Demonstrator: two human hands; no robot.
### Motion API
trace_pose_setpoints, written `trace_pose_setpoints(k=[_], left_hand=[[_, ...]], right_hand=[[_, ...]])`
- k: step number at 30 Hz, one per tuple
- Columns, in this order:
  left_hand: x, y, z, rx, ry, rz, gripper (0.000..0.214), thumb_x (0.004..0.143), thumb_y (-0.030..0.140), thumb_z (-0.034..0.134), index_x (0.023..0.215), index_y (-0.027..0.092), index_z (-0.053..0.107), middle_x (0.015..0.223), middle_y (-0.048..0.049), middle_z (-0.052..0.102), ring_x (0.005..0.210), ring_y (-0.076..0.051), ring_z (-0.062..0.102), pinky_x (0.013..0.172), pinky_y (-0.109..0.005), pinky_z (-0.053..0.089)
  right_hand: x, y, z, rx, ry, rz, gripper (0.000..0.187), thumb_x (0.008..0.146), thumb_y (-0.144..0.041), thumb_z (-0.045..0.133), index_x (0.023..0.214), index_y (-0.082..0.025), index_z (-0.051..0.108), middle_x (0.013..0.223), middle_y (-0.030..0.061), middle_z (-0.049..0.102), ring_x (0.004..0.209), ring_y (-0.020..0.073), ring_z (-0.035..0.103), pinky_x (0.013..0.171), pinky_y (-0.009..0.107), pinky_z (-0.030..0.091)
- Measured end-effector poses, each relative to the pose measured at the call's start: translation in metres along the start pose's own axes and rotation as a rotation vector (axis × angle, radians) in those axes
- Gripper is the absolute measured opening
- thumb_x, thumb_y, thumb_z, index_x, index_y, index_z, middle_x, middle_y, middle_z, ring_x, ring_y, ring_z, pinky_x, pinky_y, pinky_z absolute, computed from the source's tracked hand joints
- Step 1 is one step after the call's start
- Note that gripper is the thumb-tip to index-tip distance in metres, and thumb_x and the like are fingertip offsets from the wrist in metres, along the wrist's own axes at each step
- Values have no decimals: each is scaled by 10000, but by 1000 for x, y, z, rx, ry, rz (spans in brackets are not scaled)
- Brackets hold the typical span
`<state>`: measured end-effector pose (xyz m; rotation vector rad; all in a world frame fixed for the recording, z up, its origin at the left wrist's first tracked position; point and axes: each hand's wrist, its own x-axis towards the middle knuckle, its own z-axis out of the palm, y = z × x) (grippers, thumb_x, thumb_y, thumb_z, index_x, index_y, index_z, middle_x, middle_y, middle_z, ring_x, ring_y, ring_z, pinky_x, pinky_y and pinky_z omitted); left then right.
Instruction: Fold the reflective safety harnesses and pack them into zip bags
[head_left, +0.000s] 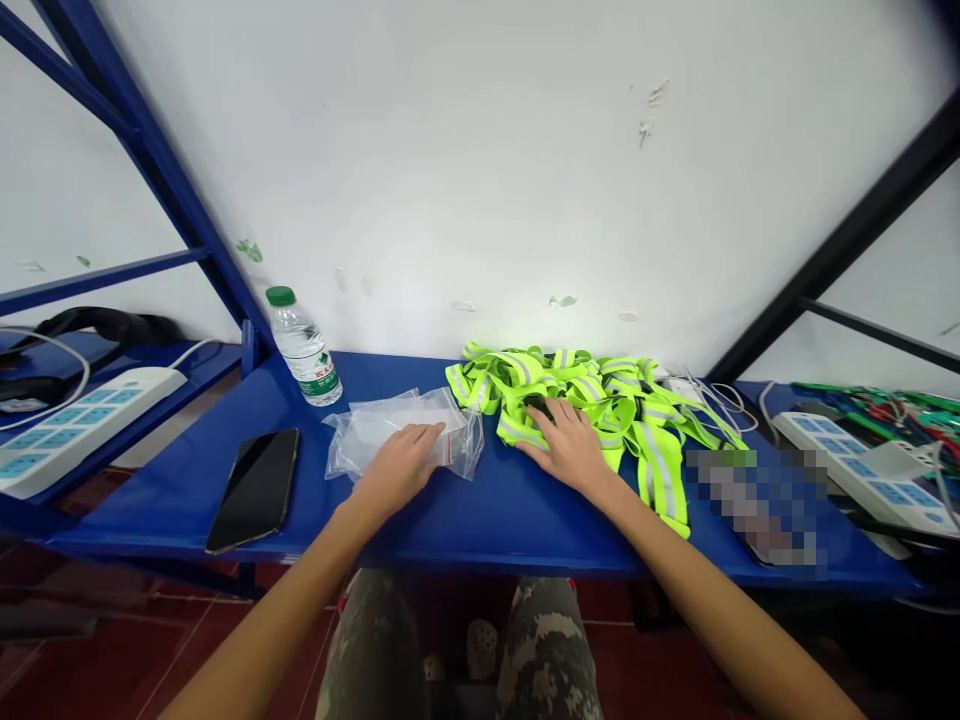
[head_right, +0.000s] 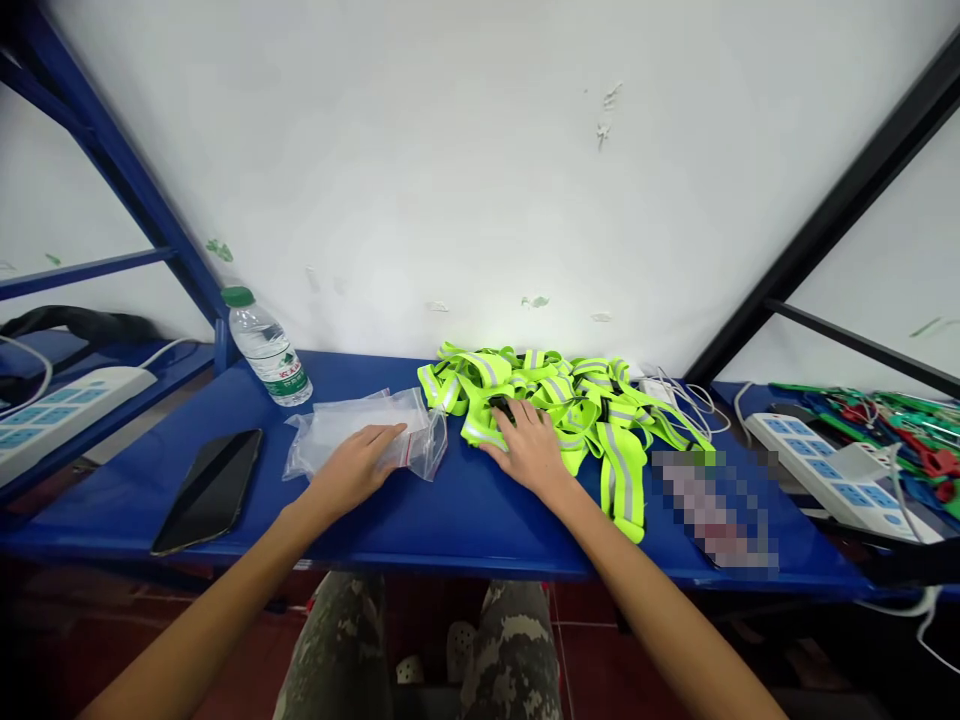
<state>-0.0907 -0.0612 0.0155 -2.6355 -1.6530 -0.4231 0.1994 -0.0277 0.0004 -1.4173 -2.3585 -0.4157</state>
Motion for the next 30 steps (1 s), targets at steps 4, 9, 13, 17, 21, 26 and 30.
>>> trace_pose_setpoints(k=[4, 9, 13, 17, 21, 26, 30], left_hand=[[1, 3, -5, 114, 119, -55, 398, 890, 127, 400, 1226, 140, 614, 1154, -150, 660, 1122, -289, 568, 1014, -449, 428], [7, -14, -5, 213, 98, -242, 721, 783, 622, 574, 1352, 184, 508, 1495, -208, 389, 1411, -475, 218, 1076, -740, 99], [0, -32, 8, 100, -101, -302, 842, 822, 768, 356, 1406, 168, 445, 1541, -213, 323, 1419, -477, 224, 1056, -735, 157], [-21, -37, 12, 40, -132, -241, 777, 861, 738, 330, 1389, 183, 461, 1552, -174, 329, 1440, -432, 226, 1099, -686, 156], [-33, -34, 3, 55, -74, -233, 606, 916, 639, 338, 1296, 216, 549, 1489, -152, 439, 1410, -406, 312, 1100, -680, 186], [-17, -5, -18, 169, 64, -216, 313, 868, 337, 536, 1108, 174, 654, 1299, -183, 588, 1380, -448, 330, 1091, -740, 96], [25, 37, -32, -50, 293, -89, 315, 826, 142, 484, 1102, 133, 636, 1175, -162, 639, 1230, -349, 499, 1106, -548, 309]], right_hand=[[35, 11, 28, -31, 114, 116, 408, 936, -456, 503, 1198, -169, 628, 1215, 179, 611, 1133, 336, 515, 867, 460, 426], [55, 5, 37, 94, 68, 107, 432, 895, -450, 565, 1225, -180, 630, 1282, 155, 600, 1200, 334, 493, 955, 488, 392], [52, 3, 20, 246, -63, 122, 690, 820, -648, 577, 1308, -159, 593, 1373, 175, 548, 1283, 347, 478, 1030, 502, 378], [45, 3, 0, 348, -38, 116, 608, 919, -603, 452, 1284, -147, 621, 1316, 182, 594, 1256, 312, 526, 1002, 435, 427], [34, -3, -1, 256, 107, 99, 404, 991, -402, 392, 1159, -183, 687, 1209, 125, 659, 1198, 286, 544, 980, 438, 410], [17, -11, 4, 162, 249, 91, 290, 950, -342, 480, 1103, -213, 689, 1275, 115, 632, 1262, 304, 477, 1007, 488, 346], [8, -13, 0, 139, 432, 189, 255, 901, -325, 531, 1094, -231, 668, 1303, 112, 610, 1282, 322, 466, 1031, 530, 287]])
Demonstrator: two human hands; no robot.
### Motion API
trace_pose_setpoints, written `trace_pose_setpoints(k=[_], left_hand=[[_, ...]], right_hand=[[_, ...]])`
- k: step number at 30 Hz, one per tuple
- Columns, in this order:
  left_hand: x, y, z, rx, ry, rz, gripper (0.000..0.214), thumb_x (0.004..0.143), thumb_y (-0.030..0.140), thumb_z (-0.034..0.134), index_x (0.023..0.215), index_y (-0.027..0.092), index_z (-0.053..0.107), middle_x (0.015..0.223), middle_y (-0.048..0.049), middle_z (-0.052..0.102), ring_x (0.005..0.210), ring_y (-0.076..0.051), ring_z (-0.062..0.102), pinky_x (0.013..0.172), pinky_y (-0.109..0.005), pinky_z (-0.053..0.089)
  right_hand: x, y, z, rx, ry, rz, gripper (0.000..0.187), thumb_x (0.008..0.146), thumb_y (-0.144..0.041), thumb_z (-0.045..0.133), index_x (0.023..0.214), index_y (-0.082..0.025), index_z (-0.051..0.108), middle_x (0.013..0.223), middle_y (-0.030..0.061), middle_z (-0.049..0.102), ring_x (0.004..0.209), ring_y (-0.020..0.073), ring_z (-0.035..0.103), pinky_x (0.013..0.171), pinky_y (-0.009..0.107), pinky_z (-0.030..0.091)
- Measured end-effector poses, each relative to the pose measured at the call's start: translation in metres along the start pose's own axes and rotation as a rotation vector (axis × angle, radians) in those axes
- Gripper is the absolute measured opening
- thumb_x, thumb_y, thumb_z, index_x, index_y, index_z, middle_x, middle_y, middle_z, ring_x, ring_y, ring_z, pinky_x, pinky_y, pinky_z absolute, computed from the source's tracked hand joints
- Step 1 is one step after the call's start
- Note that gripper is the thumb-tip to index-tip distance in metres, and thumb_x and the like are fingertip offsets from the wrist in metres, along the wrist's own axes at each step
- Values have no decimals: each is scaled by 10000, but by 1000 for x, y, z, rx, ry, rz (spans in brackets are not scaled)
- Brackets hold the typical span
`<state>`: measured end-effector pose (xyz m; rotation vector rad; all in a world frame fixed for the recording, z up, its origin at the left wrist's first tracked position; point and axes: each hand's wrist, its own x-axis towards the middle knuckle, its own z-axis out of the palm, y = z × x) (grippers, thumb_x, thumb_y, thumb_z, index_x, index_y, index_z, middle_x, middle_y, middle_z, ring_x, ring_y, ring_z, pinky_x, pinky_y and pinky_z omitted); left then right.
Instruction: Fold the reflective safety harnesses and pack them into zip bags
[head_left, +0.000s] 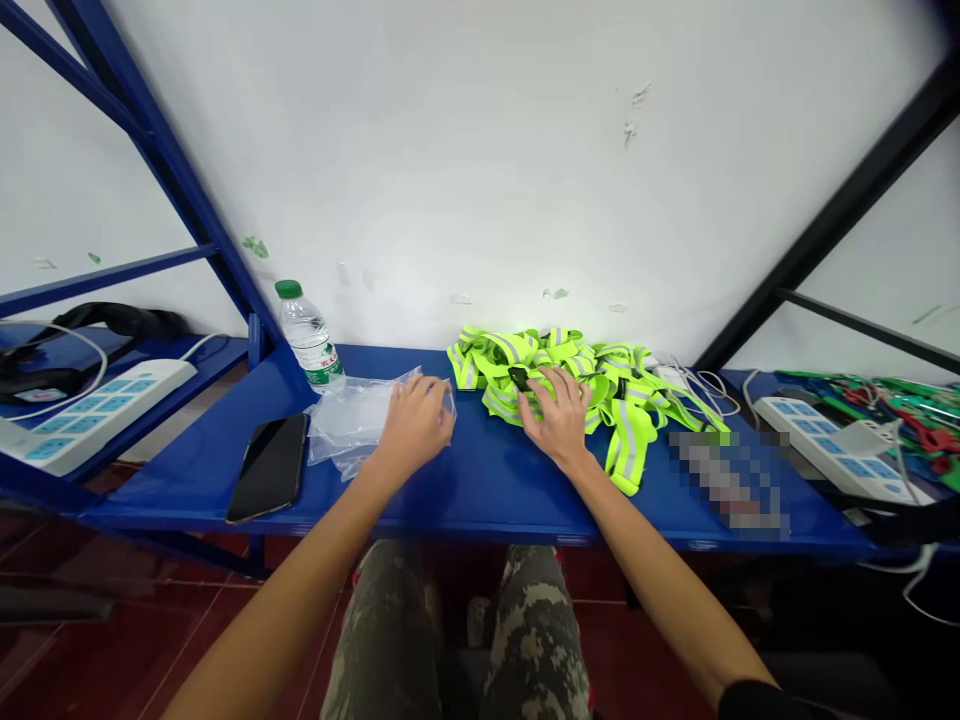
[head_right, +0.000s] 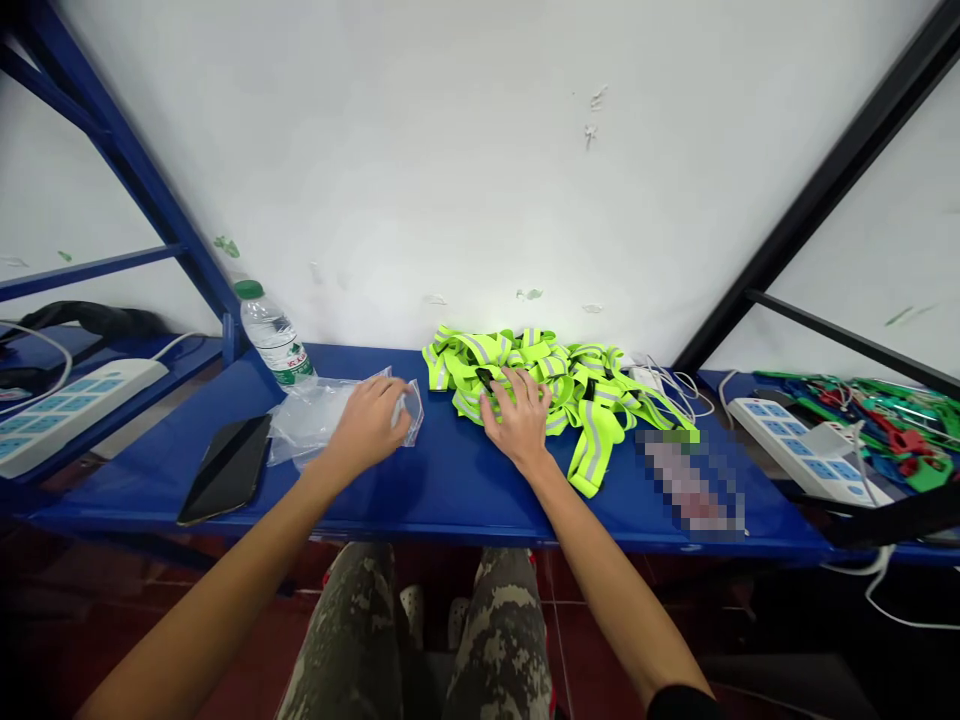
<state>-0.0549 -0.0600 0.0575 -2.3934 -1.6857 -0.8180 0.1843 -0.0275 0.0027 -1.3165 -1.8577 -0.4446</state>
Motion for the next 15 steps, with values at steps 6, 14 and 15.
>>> trace_pose_setpoints(k=[6, 14, 15], left_hand=[[54, 45, 62, -256, 205, 20, 312, 943, 204, 384, 1191, 150, 566, 1160, -121, 638, 1125, -228, 567, 1015, -366, 432], [48, 33, 123, -318, 175, -22, 294, 988, 256, 348, 1162, 161, 565, 1097, -118, 642, 1090, -223, 580, 997, -371, 441], [48, 32, 124, -320, 172, -15, 293, 991, 259, 347, 1159, 156, 564, 1092, -118, 640, 1081, -225, 577, 993, -375, 442]], right_hand=[[-2, 5, -1, 47, 181, 130, 168, 871, -284, 525, 938, -228, 669, 1073, 115, 693, 1128, 312, 583, 1011, 535, 310], [-3, 9, 16, 7, -108, 26, 265, 940, -249, 425, 877, -192, 676, 717, 66, 702, 694, 218, 641, 978, 415, 417], [-3, 9, 17, 3, -108, 21, 263, 942, -252, 430, 882, -186, 676, 712, 66, 701, 683, 215, 637, 973, 405, 423]])
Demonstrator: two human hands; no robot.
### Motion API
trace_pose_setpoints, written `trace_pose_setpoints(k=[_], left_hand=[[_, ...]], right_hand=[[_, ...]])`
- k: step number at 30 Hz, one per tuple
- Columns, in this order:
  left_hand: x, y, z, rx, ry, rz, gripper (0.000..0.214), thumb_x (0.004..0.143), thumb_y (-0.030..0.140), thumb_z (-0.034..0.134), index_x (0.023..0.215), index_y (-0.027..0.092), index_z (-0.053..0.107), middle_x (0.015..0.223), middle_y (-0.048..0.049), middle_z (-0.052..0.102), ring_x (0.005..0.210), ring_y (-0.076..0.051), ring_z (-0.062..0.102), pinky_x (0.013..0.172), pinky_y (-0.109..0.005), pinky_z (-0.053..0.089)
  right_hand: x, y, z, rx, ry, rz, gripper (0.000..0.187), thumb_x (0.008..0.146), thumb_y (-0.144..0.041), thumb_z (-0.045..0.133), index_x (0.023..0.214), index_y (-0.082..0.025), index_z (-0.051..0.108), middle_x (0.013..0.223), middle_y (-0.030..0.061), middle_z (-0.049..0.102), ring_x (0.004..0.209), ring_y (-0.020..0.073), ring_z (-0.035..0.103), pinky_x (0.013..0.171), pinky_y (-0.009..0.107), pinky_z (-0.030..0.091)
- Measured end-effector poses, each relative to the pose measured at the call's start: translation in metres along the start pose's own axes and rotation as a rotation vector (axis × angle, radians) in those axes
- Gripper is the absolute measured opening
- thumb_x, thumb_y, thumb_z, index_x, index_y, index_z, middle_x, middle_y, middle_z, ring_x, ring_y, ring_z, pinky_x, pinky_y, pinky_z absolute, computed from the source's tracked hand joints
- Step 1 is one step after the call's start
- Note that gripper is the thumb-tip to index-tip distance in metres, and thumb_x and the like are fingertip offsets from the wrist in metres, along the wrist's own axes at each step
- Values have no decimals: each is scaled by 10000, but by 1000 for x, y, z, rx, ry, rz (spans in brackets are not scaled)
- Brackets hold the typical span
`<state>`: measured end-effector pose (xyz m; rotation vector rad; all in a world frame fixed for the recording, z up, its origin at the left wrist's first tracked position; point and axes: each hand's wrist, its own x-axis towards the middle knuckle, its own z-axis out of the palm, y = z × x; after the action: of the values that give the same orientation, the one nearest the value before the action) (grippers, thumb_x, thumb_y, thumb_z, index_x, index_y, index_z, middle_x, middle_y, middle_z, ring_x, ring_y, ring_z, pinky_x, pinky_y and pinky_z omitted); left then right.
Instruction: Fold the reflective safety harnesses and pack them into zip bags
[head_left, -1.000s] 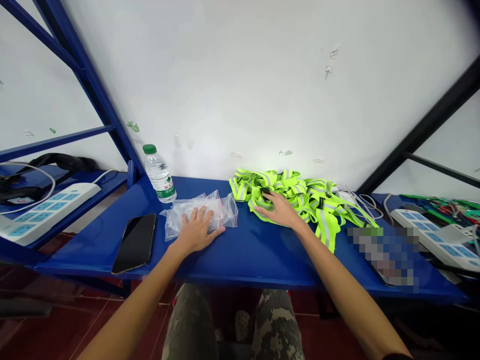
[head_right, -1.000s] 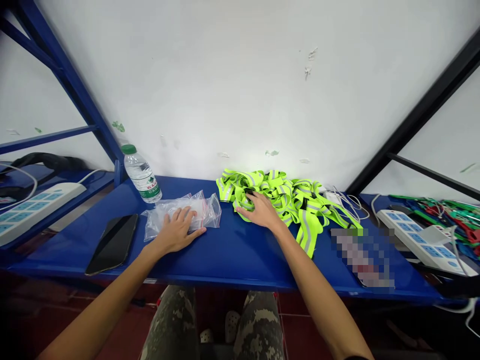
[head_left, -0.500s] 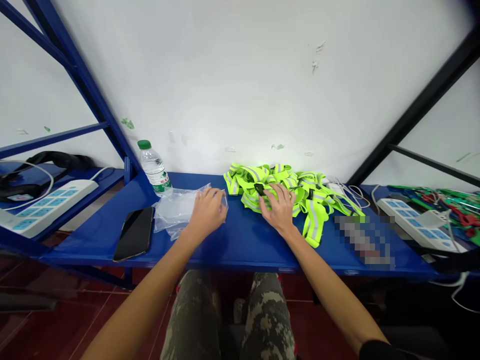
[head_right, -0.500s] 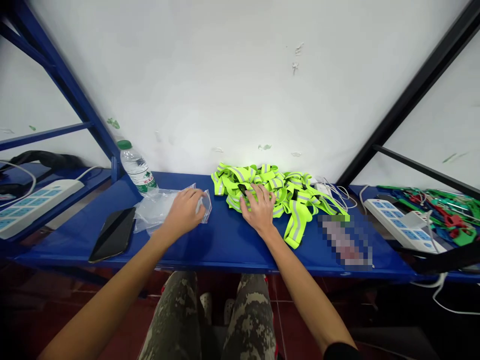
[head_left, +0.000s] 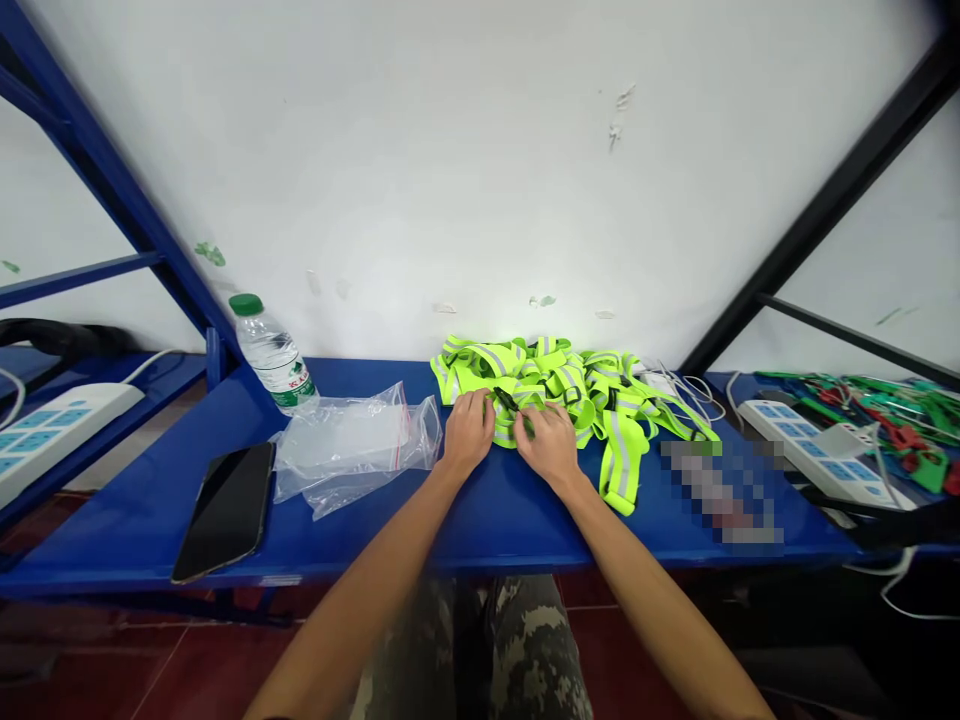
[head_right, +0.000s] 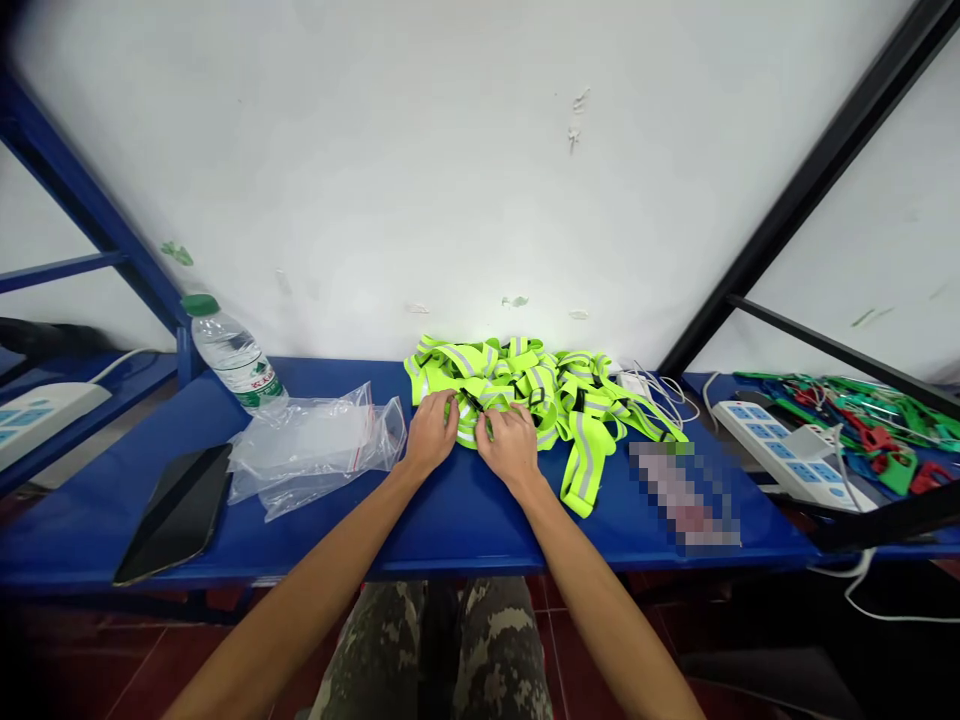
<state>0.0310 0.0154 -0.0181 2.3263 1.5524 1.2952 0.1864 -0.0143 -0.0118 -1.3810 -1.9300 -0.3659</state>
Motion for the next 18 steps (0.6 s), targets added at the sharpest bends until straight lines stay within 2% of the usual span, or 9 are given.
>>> trace_pose_setpoints(k=[3, 6, 9, 12, 14, 16, 18], left_hand=[[0, -1, 1, 9, 30, 18, 279, 992, 258, 356, 1143, 155, 568, 1095, -122, 622, 1075, -232, 559, 991, -398, 444], [-4, -2, 4, 47, 119, 5, 249, 976, 272, 415, 1143, 156, 560, 1144, -143, 578, 1127, -257, 527, 1016, -448, 427], [-7, -5, 8, 20, 149, -38, 281, 966, 285, 441, 1187, 131, 521, 1148, -166, 555, 1134, -272, 534, 1002, -458, 446], [-6, -7, 12, -61, 125, -53, 323, 964, 303, 446, 1233, 129, 485, 1160, -167, 547, 1130, -266, 556, 985, -433, 472], [-5, -6, 13, -101, 96, -54, 322, 964, 323, 451, 1231, 149, 489, 1169, -155, 546, 1133, -261, 565, 987, -425, 474], [-4, -3, 10, -134, 56, -49, 300, 971, 341, 435, 1204, 167, 508, 1150, -136, 557, 1119, -250, 576, 983, -411, 477], [-3, 1, 5, -156, 46, -42, 291, 985, 353, 399, 1179, 175, 524, 1144, -127, 564, 1122, -238, 573, 996, -401, 467]], right_hand=[[-1, 2, 2, 7, 55, -3, 219, 933, -263, 467, 931, -177, 668, 759, 63, 709, 740, 223, 638, 933, 391, 440], [-2, 1, 0, 1, 141, -13, 197, 910, -293, 518, 940, -164, 664, 848, 86, 703, 858, 249, 619, 859, 374, 461], [0, 0, -3, -46, 195, -25, 268, 893, -339, 552, 1030, -137, 663, 1029, 141, 674, 1018, 282, 570, 906, 399, 440], [6, -1, -6, -105, 103, -64, 381, 893, -361, 548, 1193, -137, 615, 1221, 162, 617, 1214, 328, 472, 1003, 463, 359], [15, -2, -6, -146, -9, -67, 369, 902, -344, 532, 1201, -142, 611, 1211, 163, 626, 1251, 352, 444, 1041, 511, 291], [28, -2, -7, -157, -130, -41, 262, 914, -302, 506, 1062, -145, 655, 1057, 163, 671, 1147, 353, 514, 1029, 531, 271], [44, -2, -12, -112, -223, -12, 208, 921, -271, 483, 879, -155, 650, 898, 148, 678, 979, 327, 574, 959, 501, 321]])
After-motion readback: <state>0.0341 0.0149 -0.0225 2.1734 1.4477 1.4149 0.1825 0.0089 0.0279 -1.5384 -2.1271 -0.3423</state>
